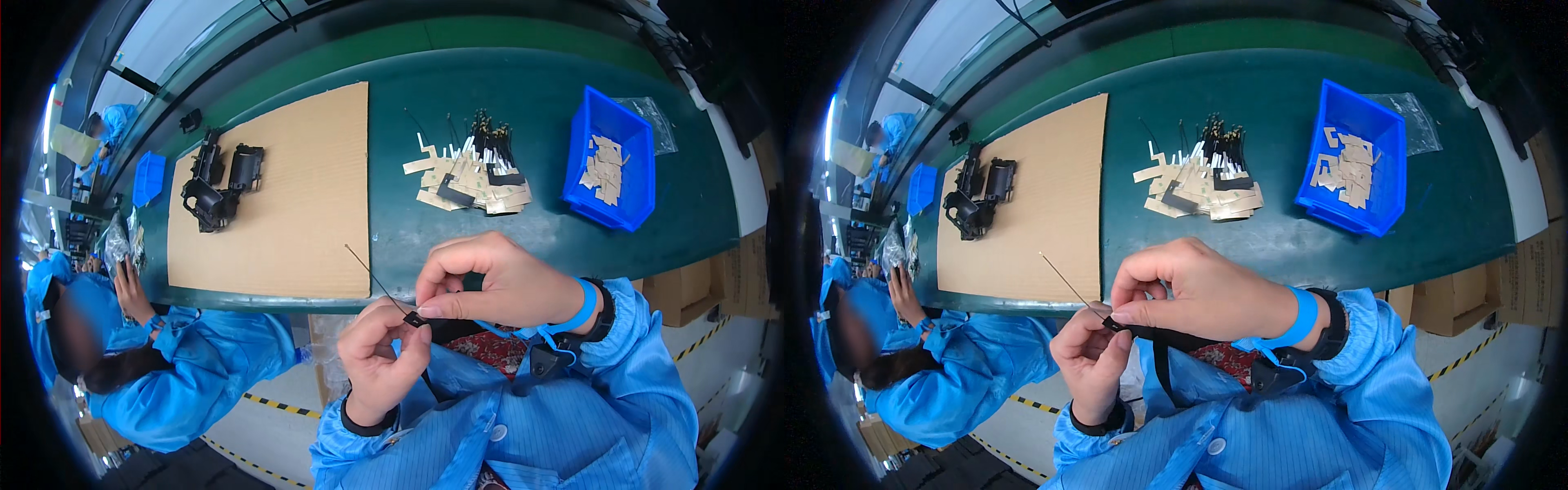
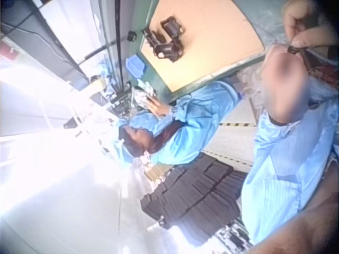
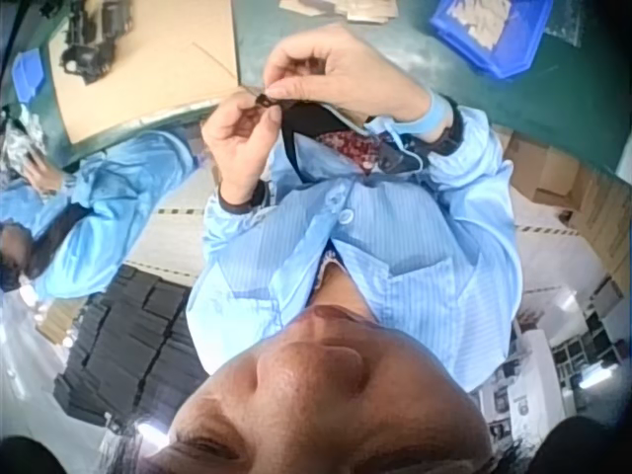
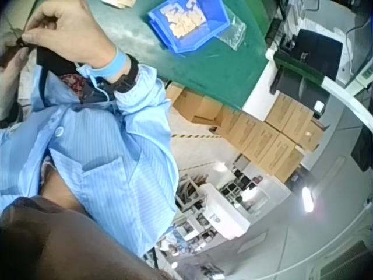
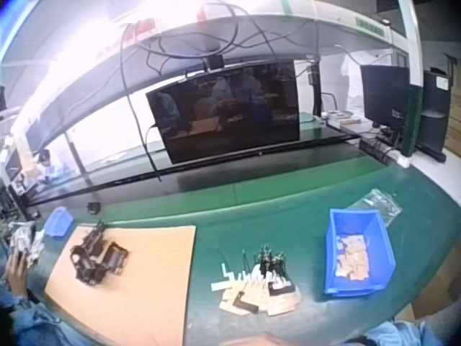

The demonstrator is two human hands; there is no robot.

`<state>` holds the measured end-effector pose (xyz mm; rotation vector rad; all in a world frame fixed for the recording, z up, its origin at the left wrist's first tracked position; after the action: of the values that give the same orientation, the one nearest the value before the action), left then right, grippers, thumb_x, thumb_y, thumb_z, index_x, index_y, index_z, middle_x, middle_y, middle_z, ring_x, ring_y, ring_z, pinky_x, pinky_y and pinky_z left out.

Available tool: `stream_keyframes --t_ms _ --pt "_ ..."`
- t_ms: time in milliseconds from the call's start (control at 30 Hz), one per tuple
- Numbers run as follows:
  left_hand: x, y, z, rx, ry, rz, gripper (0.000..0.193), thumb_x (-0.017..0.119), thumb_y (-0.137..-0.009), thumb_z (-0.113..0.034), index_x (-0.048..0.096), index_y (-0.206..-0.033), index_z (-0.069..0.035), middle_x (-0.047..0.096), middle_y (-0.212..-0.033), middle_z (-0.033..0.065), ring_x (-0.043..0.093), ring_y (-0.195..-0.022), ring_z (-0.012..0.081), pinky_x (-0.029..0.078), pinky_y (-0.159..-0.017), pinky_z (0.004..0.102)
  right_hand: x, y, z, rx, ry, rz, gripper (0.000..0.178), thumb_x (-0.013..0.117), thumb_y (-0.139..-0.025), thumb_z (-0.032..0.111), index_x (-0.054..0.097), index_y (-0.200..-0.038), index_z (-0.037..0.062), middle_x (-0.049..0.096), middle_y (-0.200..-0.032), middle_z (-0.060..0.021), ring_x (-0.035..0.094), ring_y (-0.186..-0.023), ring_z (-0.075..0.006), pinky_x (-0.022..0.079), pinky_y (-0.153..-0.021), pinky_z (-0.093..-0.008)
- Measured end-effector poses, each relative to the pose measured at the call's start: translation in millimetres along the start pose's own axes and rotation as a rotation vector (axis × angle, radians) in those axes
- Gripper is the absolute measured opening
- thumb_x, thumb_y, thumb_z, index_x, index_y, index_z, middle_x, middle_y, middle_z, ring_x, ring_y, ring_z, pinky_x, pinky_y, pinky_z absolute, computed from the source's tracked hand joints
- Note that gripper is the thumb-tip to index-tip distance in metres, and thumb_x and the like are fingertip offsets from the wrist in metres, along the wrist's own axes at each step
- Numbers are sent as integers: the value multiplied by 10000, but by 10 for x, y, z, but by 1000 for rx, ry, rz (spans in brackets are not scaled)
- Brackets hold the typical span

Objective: Assembling small plastic housings by attaching adhesive strips to them.

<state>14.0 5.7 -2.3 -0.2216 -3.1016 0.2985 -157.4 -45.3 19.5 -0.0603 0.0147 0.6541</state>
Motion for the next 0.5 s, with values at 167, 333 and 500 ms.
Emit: stream_keyframes --t_ms 167,333,500 --pt "-18 -9 -2 -23 15 -15 109 606 -688 85 527 -761 70 510 -710 56 498 -617 83 417 -513 180 51 -26 -8 -94 86 -43 106 627 -778 110 597 -805 12 558 -722 -61 516 -652 -149 415 -581 -263" --pt "6 24 -24 -243 220 -46 149 603 -734 83 546 -868 54 554 -796 47 518 -673 50 422 -545 164 136 6 41 -374 364 -164 66 577 -761 55 563 -806 10 504 -685 -86 496 -640 -238 398 -571 -316" --pt "-60 -41 -9 -379 378 41 250 605 -773 48 540 -1014 39 566 -786 6 530 -688 29 409 -590 140 217 -8 55 -572 671 -347 120 613 -681 17 557 -787 20 505 -703 -88 497 -644 -244 404 -583 -332"
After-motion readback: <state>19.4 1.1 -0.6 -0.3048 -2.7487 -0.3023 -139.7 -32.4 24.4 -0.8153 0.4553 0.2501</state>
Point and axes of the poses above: each hand's wrist, its own y-axis away from the middle knuckle, its own x-axis out of the palm, z = x × y, the point moved 1 cm from there along -y, towards the middle knuckle
